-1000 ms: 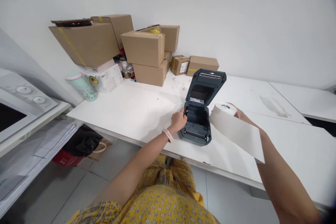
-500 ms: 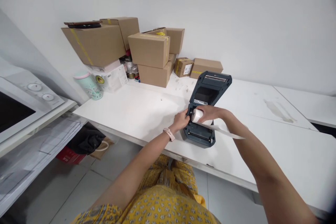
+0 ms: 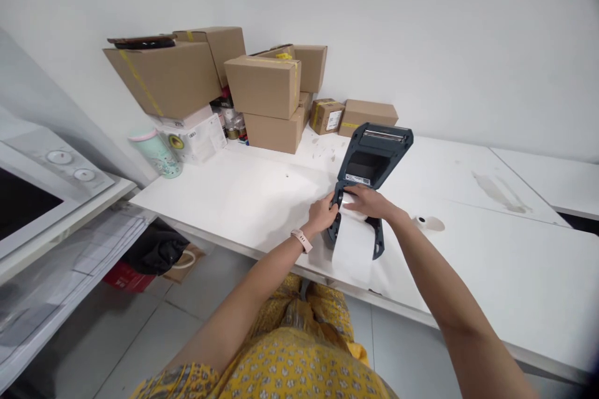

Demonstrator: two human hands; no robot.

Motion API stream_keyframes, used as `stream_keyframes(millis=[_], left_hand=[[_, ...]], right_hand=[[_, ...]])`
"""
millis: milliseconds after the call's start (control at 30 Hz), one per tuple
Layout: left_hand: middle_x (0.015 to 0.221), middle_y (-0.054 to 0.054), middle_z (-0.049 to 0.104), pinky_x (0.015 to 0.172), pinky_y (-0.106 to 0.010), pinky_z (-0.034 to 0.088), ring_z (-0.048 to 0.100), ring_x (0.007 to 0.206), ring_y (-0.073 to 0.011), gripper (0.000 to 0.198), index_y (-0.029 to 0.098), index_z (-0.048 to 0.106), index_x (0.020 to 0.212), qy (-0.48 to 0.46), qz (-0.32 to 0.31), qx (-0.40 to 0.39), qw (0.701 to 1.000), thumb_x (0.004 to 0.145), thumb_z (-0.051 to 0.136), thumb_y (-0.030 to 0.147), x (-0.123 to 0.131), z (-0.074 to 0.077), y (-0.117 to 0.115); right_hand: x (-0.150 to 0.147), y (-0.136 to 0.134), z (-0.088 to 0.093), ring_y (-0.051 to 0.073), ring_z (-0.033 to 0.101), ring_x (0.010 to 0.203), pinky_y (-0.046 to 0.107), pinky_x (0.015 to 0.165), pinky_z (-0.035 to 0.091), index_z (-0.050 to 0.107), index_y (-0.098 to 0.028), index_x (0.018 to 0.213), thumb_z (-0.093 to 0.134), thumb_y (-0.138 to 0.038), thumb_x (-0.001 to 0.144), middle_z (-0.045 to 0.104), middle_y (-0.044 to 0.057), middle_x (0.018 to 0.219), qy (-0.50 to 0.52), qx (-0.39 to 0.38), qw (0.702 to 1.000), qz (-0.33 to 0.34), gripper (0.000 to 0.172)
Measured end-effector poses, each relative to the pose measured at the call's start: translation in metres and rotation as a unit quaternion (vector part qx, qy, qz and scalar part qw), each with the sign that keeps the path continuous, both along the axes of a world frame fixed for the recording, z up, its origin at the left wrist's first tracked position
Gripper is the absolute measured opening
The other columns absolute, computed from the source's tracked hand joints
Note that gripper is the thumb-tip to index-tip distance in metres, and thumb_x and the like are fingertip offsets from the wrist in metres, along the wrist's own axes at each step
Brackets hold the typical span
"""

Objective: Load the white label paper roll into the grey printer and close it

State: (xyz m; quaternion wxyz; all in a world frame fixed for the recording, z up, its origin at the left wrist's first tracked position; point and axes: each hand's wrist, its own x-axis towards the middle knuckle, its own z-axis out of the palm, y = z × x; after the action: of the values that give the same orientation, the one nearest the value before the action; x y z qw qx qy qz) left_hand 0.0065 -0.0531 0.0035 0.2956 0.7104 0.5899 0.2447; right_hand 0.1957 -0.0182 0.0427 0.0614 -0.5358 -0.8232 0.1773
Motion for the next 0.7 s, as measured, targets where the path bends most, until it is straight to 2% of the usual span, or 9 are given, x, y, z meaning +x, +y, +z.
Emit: stream_keyframes(millis=[100, 200, 300, 433, 700], left_hand=[[0.126, -0.003, 0.070, 0.097, -0.033, 0.046, 0.065, 0.114, -0.0243, 0.051, 0.029, 0.049, 0.143, -0.011, 0.000, 0.010, 1.000, 0.092, 0.045, 0.026, 0.001, -0.001, -0.001], [0.127, -0.003, 0.070, 0.097, -0.034, 0.046, 0.064, 0.115, -0.0248, 0.050, 0.029, 0.050, 0.143, -0.006, 0.001, 0.010, 1.000, 0.093, 0.046, 0.026, 0.002, -0.001, -0.002], [0.127, -0.004, 0.069, 0.097, -0.035, 0.047, 0.065, 0.114, -0.0255, 0.052, 0.028, 0.049, 0.144, 0.001, 0.006, 0.007, 1.000, 0.093, 0.047, 0.027, 0.003, -0.001, -0.002], [0.128, -0.004, 0.069, 0.097, -0.035, 0.047, 0.064, 0.114, -0.0257, 0.053, 0.029, 0.048, 0.145, 0.002, 0.006, 0.002, 1.000, 0.092, 0.046, 0.026, 0.003, -0.001, -0.002], [0.125, -0.003, 0.070, 0.097, -0.034, 0.047, 0.065, 0.111, -0.0247, 0.054, 0.029, 0.046, 0.147, 0.010, 0.007, -0.005, 1.000, 0.093, 0.044, 0.026, 0.002, 0.000, -0.002]], right_hand=[[0.002, -0.033, 0.001, 0.029, 0.058, 0.126, 0.042, 0.106, 0.046, 0.062, -0.022, 0.130, 0.041, -0.052, 0.097, 0.063, 0.011, 0.135, 0.151, 0.048, 0.987, 0.023, 0.050], [0.003, -0.059, 0.000, 0.027, 0.058, 0.127, 0.043, 0.110, 0.045, 0.065, -0.024, 0.127, 0.039, -0.058, 0.097, 0.064, 0.008, 0.135, 0.231, 0.007, 0.971, 0.061, 0.052], [0.002, -0.067, -0.001, 0.028, 0.055, 0.130, 0.048, 0.115, 0.039, 0.066, -0.026, 0.129, 0.035, -0.062, 0.097, 0.062, 0.006, 0.139, 0.228, -0.041, 0.971, 0.052, 0.057], [0.002, -0.064, -0.002, 0.030, 0.061, 0.122, 0.050, 0.112, 0.044, 0.070, -0.026, 0.123, 0.034, -0.066, 0.096, 0.069, 0.005, 0.129, 0.219, -0.100, 0.968, 0.064, 0.061], [0.003, -0.079, -0.004, 0.029, 0.061, 0.125, 0.048, 0.109, 0.048, 0.074, -0.025, 0.116, 0.038, -0.060, 0.097, 0.066, 0.006, 0.133, 0.207, -0.055, 0.974, 0.077, 0.054]])
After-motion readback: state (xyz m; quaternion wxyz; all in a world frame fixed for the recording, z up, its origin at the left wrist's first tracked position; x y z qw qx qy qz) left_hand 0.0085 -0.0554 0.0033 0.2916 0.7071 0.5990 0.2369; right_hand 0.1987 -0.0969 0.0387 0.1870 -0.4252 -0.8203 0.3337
